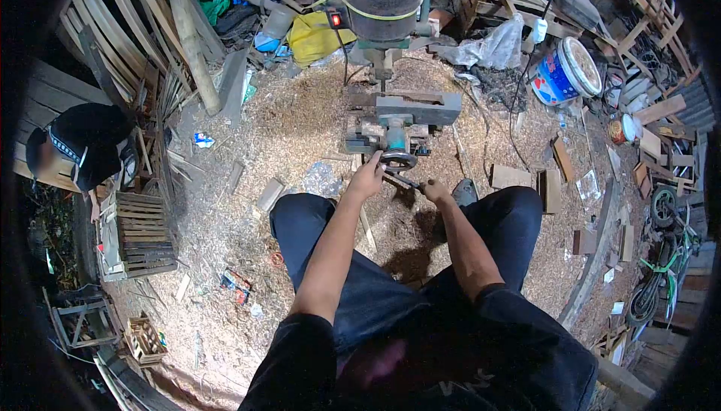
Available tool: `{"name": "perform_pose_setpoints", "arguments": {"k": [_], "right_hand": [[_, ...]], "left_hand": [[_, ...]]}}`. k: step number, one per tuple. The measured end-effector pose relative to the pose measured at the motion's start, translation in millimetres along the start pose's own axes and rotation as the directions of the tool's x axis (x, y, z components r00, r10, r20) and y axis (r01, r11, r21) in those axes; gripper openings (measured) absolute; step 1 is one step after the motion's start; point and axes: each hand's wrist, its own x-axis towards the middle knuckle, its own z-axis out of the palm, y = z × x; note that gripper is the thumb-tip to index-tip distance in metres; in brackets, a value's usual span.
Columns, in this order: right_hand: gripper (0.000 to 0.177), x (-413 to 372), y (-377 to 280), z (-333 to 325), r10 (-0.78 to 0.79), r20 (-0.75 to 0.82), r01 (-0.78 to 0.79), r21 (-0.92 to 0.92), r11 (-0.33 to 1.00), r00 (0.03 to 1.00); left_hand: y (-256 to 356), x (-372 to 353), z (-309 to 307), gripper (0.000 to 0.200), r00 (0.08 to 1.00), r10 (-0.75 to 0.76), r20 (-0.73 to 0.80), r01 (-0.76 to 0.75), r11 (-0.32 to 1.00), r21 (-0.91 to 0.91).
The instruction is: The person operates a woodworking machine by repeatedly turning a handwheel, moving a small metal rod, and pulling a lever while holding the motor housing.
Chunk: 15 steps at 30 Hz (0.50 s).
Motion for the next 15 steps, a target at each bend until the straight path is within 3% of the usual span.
{"name": "perform_pose_setpoints", "arguments": {"k": [3, 4, 7, 11, 12, 15], "right_hand": [[0.057, -2.7, -8.0, -3.8, 0.074, 0.100, -0.062, -0.114, 0.992, 0.992], [0.048, -16.4, -14.1, 0.4, 0.045, -0.048, -0.051, -0.125, 0.991, 0.998], [0.044, -12.2, -17.1, 6.0, 0.004, -0.097, -0.028, -0.239, 0.971, 0.995], [0.041, 2.8, 13.8, 13.8, -0.020, -0.078, 0.031, 0.148, 0.988, 0.997], [0.033, -25.5, -16.6, -6.1, 0.049, -0.102, -0.047, 0.023, 0.999, 0.994], [0.032, -21.6, -29.8, 11.7, 0.009, -0.219, -0.071, -0.277, 0.958, 0.976]], "left_hand": [[-7.2, 4.2, 0.4, 0.056, 0.998, 0.038, -0.046, -0.037, 0.999, 0.021], [-8.2, 3.1, 0.7, 0.055, 0.998, 0.040, -0.052, -0.039, 0.999, 0.017], [-5.9, 2.1, -1.5, 0.051, 0.999, 0.015, -0.052, -0.014, 1.000, 0.010], [6.2, 0.9, -12.4, 0.049, 0.998, -0.061, 0.000, 0.061, 0.998, 0.008], [8.7, 1.5, -15.1, 0.049, 0.996, -0.086, 0.013, 0.086, 0.996, 0.008], [4.4, 0.3, -7.7, 0.048, 0.997, -0.073, -0.040, 0.075, 0.997, 0.031]]}}
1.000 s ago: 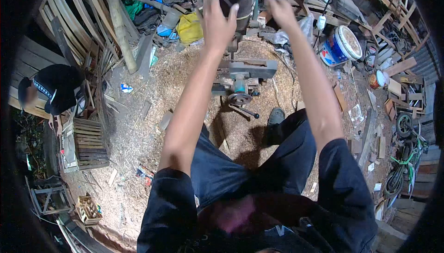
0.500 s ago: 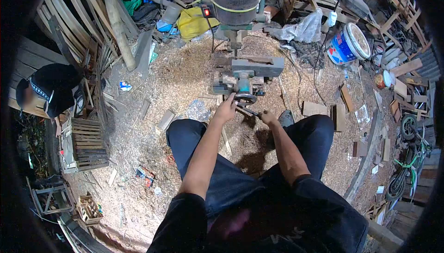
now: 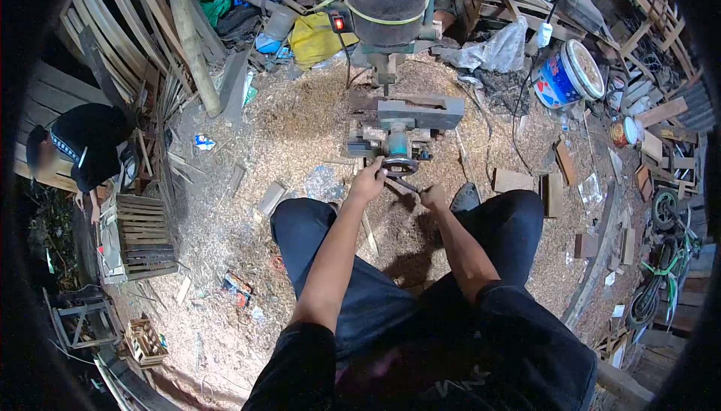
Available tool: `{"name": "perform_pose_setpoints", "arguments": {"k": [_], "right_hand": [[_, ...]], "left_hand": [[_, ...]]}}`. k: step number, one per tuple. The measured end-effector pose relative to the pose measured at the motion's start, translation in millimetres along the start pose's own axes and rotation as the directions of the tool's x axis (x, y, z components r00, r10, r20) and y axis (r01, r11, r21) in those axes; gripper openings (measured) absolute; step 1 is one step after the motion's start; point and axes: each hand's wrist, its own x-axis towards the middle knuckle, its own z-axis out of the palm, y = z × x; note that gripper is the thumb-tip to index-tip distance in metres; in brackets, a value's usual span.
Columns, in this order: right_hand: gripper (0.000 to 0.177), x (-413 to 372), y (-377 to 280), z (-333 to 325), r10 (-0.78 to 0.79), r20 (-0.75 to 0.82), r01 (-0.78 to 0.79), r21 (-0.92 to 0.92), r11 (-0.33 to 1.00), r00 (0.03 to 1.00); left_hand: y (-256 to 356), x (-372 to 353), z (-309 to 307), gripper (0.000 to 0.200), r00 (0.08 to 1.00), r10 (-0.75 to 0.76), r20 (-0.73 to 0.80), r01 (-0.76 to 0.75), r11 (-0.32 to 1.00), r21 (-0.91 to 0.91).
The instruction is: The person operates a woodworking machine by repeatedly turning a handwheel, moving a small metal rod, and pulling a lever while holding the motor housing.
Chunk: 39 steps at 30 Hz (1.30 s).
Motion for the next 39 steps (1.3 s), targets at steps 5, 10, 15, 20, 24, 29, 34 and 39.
{"name": "perform_pose_setpoints", "arguments": {"k": [5, 10, 15, 20, 24, 29, 34, 39], "right_hand": [[0.041, 5.9, 11.4, -3.1, -0.118, 0.118, 0.062, 0.396, 0.916, 0.986], [0.040, -2.6, -4.0, -18.3, -0.142, 0.119, 0.123, 0.150, 0.981, 0.983], [0.036, -4.9, -32.9, -76.2, -0.227, -0.049, 0.230, 0.097, 0.968, 0.973], [0.027, 21.7, -101.1, -193.9, -0.229, -0.578, 0.511, 0.389, 0.766, 0.783], [0.035, 40.8, -192.8, -327.4, -0.282, -0.826, 0.804, 0.298, 0.515, 0.487], [0.058, 71.9, -288.1, -438.4, -0.287, -0.764, 0.794, 0.446, 0.414, 0.578], [0.098, 192.3, -340.1, -508.0, -0.357, -0.564, 0.665, 0.578, 0.474, 0.745], [0.081, 150.2, -383.4, -572.3, -0.294, -0.543, 0.617, 0.691, 0.376, 0.787]], "left_hand": [[-25.4, 13.6, 7.0, 0.047, 0.990, 0.127, -0.063, -0.130, 0.990, -0.048], [-6.1, 3.3, -4.0, 0.051, 1.000, 0.017, -0.026, -0.016, 0.999, 0.034], [-24.1, 24.4, -3.7, 0.046, 0.977, 0.206, -0.055, -0.208, 0.977, -0.046], [102.5, 19.5, -120.8, 0.031, 0.765, 0.276, -0.582, -0.422, 0.897, -0.129], [194.9, 47.0, -212.8, 0.040, 0.263, 0.402, -0.877, -0.712, 0.695, 0.105], [282.8, 83.9, -283.7, 0.061, -0.025, 0.666, -0.745, -0.765, 0.468, 0.444], [294.2, 98.9, -272.8, 0.055, 0.000, 0.662, -0.750, -0.711, 0.527, 0.465], [288.3, 97.8, -273.4, 0.057, 0.032, 0.681, -0.732, -0.704, 0.535, 0.467]]}}
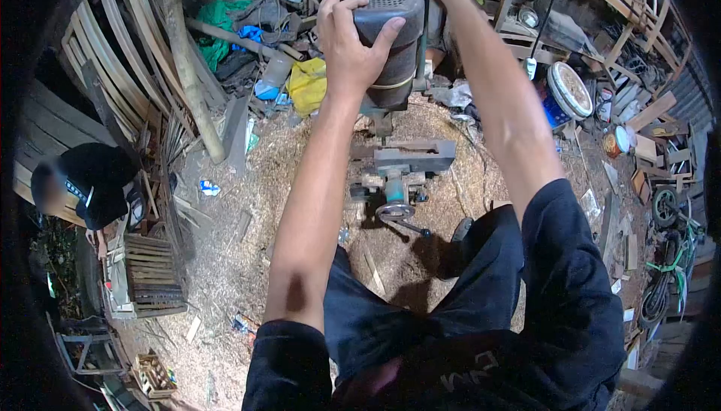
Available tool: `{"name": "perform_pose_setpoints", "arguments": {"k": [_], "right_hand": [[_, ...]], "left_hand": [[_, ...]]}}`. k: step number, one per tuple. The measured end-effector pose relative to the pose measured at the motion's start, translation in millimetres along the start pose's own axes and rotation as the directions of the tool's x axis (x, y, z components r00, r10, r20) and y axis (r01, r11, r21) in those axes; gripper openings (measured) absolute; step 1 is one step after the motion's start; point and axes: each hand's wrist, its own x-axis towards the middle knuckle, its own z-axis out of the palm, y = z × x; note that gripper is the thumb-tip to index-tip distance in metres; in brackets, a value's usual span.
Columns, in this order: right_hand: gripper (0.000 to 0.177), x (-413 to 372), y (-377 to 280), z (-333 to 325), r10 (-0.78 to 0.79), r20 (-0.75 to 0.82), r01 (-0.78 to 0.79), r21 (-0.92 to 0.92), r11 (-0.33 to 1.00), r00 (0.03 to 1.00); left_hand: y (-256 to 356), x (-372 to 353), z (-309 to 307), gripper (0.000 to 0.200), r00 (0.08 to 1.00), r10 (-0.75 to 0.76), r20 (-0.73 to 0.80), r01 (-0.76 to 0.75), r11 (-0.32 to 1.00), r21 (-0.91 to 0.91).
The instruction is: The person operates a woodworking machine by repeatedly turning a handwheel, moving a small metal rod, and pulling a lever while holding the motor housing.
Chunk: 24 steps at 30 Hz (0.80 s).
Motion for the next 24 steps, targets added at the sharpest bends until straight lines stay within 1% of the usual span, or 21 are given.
{"name": "perform_pose_setpoints", "arguments": {"k": [2, 4, 7, 10, 11, 13, 14, 16, 17, 18, 21, 22, 24], "right_hand": [[0.073, -15.7, -34.7, 0.1, 0.010, -0.014, -0.009, 0.088, 0.996, 1.000], [0.067, -28.0, -54.2, -3.9, 0.012, -0.040, -0.005, 0.173, 0.985, 0.999], [0.059, -60.0, -69.8, -6.6, 0.012, -0.074, 0.008, 0.262, 0.965, 0.997], [0.054, -99.5, -77.7, -9.9, 0.012, -0.069, 0.011, 0.327, 0.945, 0.998], [0.053, -114.1, -79.0, -12.7, 0.009, -0.061, 0.013, 0.352, 0.936, 0.998], [0.053, -156.2, -93.0, -22.9, -0.098, 0.151, 0.021, 0.444, 0.896, 0.984], [0.050, -164.0, -87.7, -27.4, -0.165, 0.196, 0.052, 0.480, 0.876, 0.967], [0.049, -180.9, -78.3, -32.0, -0.195, 0.226, 0.056, 0.505, 0.861, 0.955], [0.048, -188.2, -74.9, -34.5, -0.210, 0.241, 0.058, 0.518, 0.853, 0.948], [0.046, -204.1, -74.7, -35.4, -0.204, 0.246, 0.049, 0.518, 0.854, 0.948], [0.045, -229.7, -68.0, -28.2, -0.212, 0.024, 0.187, 0.380, 0.906, 0.977], [0.042, -230.6, -62.9, -27.1, -0.262, -0.009, 0.249, 0.341, 0.906, 0.965], [0.041, -240.2, -54.8, -29.6, -0.336, -0.006, 0.322, 0.303, 0.897, 0.942]], "left_hand": [[-1.8, 1.5, -0.1, 0.056, 1.000, 0.006, -0.002, -0.006, 1.000, 0.000], [-4.3, 0.8, 0.3, 0.056, 1.000, 0.023, -0.013, -0.023, 1.000, 0.002], [-7.0, -3.3, 1.0, 0.057, 1.000, 0.022, -0.013, -0.022, 1.000, -0.013], [-4.6, -12.7, 1.6, 0.057, 1.000, 0.011, -0.021, -0.012, 1.000, -0.014], [-2.9, -15.7, 1.5, 0.058, 1.000, -0.013, -0.028, 0.012, 1.000, -0.013], [-1.8, -19.3, 4.7, 0.060, 0.998, -0.050, -0.047, 0.049, 0.999, -0.014], [1.1, -23.3, 4.8, 0.059, 0.996, -0.077, -0.049, 0.075, 0.996, -0.039], [10.5, -30.4, 2.5, 0.058, 0.990, -0.131, -0.047, 0.127, 0.988, -0.089], [15.0, -35.1, 0.4, 0.059, 0.986, -0.165, -0.026, 0.163, 0.984, -0.070], [21.3, -40.0, -3.6, 0.059, 0.980, -0.198, -0.003, 0.197, 0.979, -0.051], [30.0, -47.2, -13.0, 0.064, 0.965, -0.250, 0.078, 0.253, 0.967, -0.024], [31.8, -48.8, -16.1, 0.066, 0.960, -0.262, 0.103, 0.265, 0.964, -0.018], [38.9, -54.2, -21.4, 0.070, 0.941, -0.297, 0.161, 0.300, 0.954, 0.010]]}}
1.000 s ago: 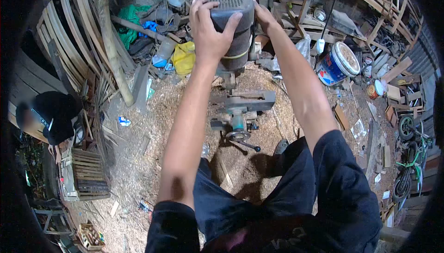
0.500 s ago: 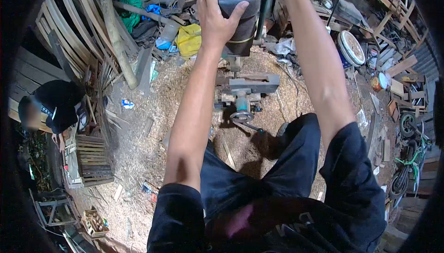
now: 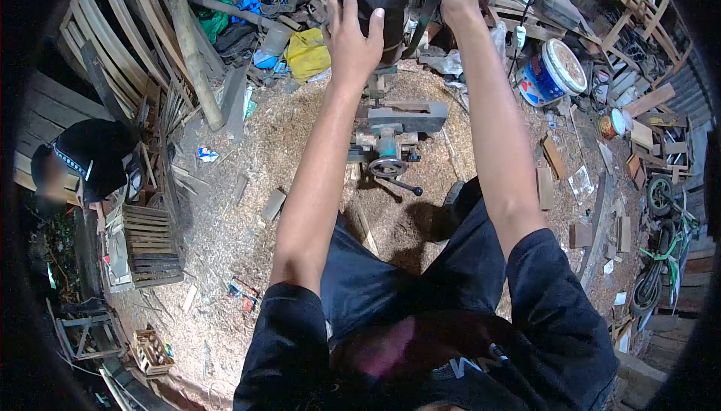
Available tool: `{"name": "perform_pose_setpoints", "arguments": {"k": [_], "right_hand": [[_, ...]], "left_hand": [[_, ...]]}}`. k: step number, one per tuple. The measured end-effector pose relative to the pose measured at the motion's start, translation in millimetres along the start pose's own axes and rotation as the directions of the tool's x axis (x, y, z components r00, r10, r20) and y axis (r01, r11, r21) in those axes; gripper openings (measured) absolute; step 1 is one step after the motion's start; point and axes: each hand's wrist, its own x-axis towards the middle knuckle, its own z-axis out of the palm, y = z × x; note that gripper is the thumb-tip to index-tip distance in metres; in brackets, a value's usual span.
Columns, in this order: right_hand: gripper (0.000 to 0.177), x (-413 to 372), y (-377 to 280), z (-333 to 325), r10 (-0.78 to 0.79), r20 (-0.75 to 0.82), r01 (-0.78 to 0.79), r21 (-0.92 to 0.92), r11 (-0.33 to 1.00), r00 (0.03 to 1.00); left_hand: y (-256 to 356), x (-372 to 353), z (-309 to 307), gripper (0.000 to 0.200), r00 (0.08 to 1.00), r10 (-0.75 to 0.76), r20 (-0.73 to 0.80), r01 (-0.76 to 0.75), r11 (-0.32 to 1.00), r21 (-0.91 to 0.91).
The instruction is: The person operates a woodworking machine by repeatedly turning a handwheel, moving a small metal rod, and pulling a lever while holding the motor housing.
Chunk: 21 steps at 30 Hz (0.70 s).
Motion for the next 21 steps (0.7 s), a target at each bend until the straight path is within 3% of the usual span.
{"name": "perform_pose_setpoints", "arguments": {"k": [2, 5, 9, 11, 18, 21], "right_hand": [[0.041, -10.8, 2.5, 1.1, -0.053, -0.029, 0.053, 0.002, 0.999, 0.998], [0.037, -12.7, 21.8, -21.6, -0.047, 0.140, 0.052, -0.036, 0.998, 0.989], [0.036, -43.0, -0.6, -9.1, -0.076, 0.073, 0.077, -0.014, 0.997, 0.994], [0.034, -63.8, -15.7, 3.7, -0.109, -0.028, 0.111, 0.055, 0.992, 0.994], [0.035, -106.6, -4.8, -8.0, -0.239, 0.028, 0.238, 0.004, 0.971, 0.971], [0.034, -135.0, 3.5, -14.4, -0.208, 0.038, 0.207, 0.039, 0.978, 0.977]], "left_hand": [[5.3, -7.8, -5.2, 0.076, 0.997, -0.027, 0.075, 0.024, 0.999, 0.037], [11.7, -20.9, -13.6, 0.077, 0.984, -0.052, 0.170, 0.035, 0.994, 0.100], [19.4, -30.9, -22.6, 0.080, 0.952, -0.128, 0.277, 0.077, 0.979, 0.187], [21.2, -33.4, -24.8, 0.080, 0.945, -0.140, 0.296, 0.080, 0.975, 0.206], [14.9, -40.4, -24.0, 0.077, 0.947, -0.132, 0.294, 0.081, 0.980, 0.181], [14.6, -45.2, -27.8, 0.075, 0.937, -0.148, 0.317, 0.097, 0.980, 0.173]]}}
